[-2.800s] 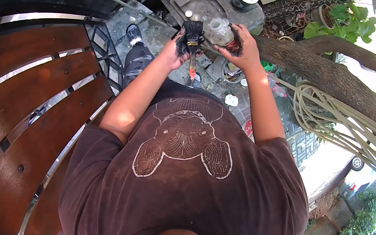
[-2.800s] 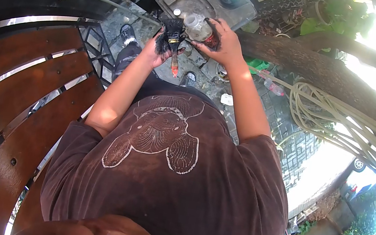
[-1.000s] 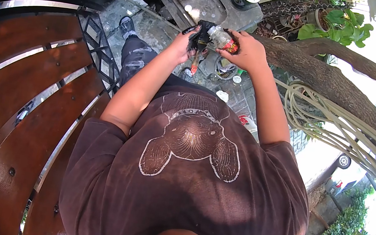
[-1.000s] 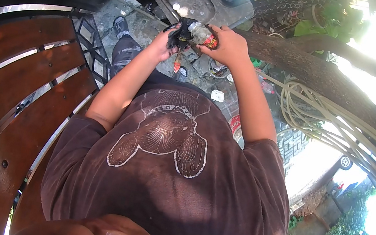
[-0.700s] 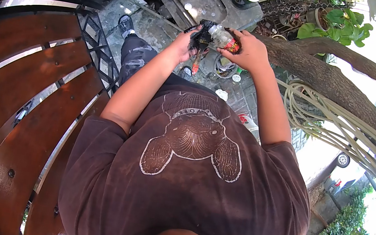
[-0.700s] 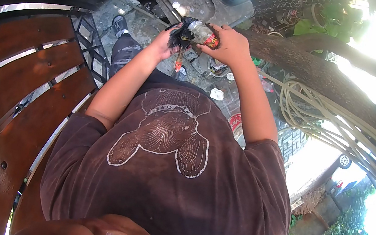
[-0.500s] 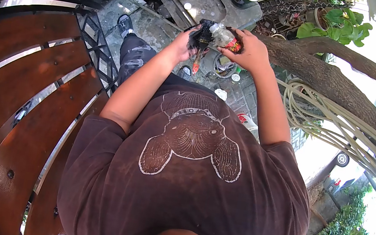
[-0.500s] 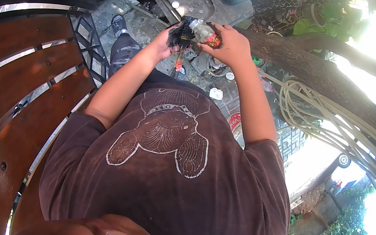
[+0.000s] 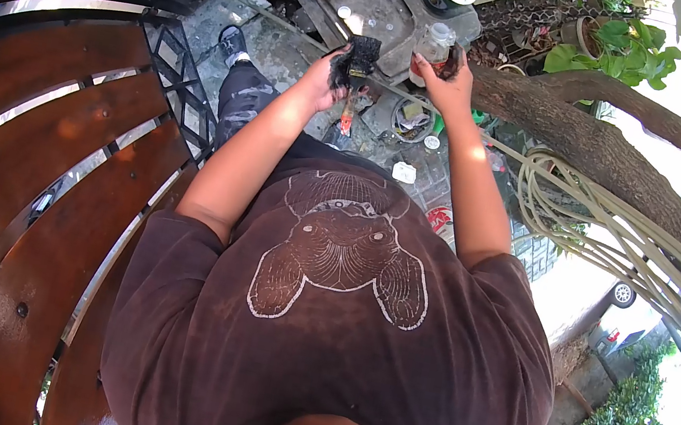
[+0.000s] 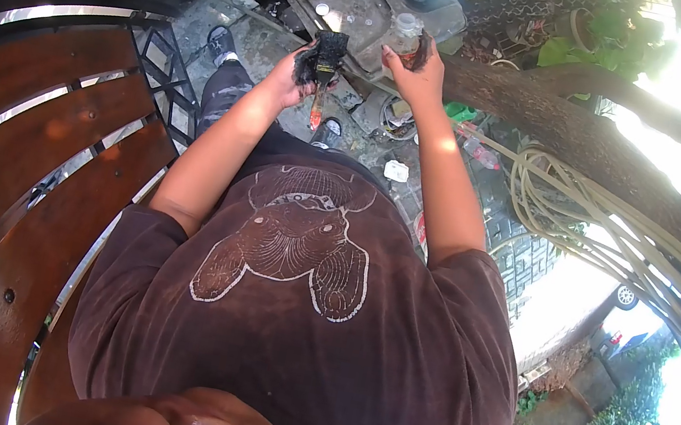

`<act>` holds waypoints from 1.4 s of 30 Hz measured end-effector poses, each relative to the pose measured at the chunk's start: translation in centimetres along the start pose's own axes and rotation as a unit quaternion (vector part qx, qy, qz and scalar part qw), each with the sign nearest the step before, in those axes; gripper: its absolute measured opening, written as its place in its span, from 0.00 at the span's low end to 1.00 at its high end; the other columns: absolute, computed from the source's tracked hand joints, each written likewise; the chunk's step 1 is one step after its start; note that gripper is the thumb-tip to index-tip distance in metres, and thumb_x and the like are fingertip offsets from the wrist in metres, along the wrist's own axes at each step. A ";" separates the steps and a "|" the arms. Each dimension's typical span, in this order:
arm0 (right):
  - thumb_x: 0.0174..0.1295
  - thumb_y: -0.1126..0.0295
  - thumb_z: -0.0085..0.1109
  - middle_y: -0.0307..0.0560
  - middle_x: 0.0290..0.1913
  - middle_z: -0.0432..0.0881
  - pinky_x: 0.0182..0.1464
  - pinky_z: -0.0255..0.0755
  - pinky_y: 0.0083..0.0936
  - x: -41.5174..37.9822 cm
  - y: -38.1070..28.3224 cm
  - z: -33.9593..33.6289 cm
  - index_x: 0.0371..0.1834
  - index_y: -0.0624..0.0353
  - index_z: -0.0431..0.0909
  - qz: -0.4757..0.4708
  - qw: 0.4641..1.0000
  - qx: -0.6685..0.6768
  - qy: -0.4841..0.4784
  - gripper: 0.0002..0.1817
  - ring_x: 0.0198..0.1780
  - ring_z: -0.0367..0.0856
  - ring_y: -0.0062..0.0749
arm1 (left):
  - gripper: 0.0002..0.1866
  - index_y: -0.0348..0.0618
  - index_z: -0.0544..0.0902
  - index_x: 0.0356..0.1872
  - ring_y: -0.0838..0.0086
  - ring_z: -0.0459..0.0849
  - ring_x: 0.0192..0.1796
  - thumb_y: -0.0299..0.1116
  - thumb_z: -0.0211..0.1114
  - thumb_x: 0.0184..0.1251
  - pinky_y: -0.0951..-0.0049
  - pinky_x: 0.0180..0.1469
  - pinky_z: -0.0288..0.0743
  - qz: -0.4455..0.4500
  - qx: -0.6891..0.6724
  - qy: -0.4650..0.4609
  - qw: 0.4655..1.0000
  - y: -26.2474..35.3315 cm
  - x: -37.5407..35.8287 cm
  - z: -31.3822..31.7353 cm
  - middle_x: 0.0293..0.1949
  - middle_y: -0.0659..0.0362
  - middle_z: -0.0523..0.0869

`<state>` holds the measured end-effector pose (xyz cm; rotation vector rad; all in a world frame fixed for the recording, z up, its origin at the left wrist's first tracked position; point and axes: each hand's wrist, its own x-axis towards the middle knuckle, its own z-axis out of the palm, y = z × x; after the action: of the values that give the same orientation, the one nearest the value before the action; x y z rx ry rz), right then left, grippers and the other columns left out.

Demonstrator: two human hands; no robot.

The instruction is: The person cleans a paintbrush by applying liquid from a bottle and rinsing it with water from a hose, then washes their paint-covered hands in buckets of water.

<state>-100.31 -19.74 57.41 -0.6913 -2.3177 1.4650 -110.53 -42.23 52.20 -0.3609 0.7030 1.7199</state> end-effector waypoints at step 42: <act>0.44 0.71 0.70 0.57 0.45 0.78 0.47 0.78 0.38 -4.2 -25.4 -4.5 0.39 0.61 0.84 -0.052 0.875 -0.321 -0.359 0.17 0.46 0.81 0.52 | 0.17 0.44 0.80 0.42 0.67 0.82 0.26 0.48 0.64 0.67 0.59 0.30 0.83 -0.009 0.080 0.219 0.972 -1.5 5.5 -11.6 0.30 0.58 0.82</act>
<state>-100.44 -27.75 82.31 -0.1311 -3.4174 0.9674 -111.97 -45.02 39.71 -0.6426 1.1461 1.5657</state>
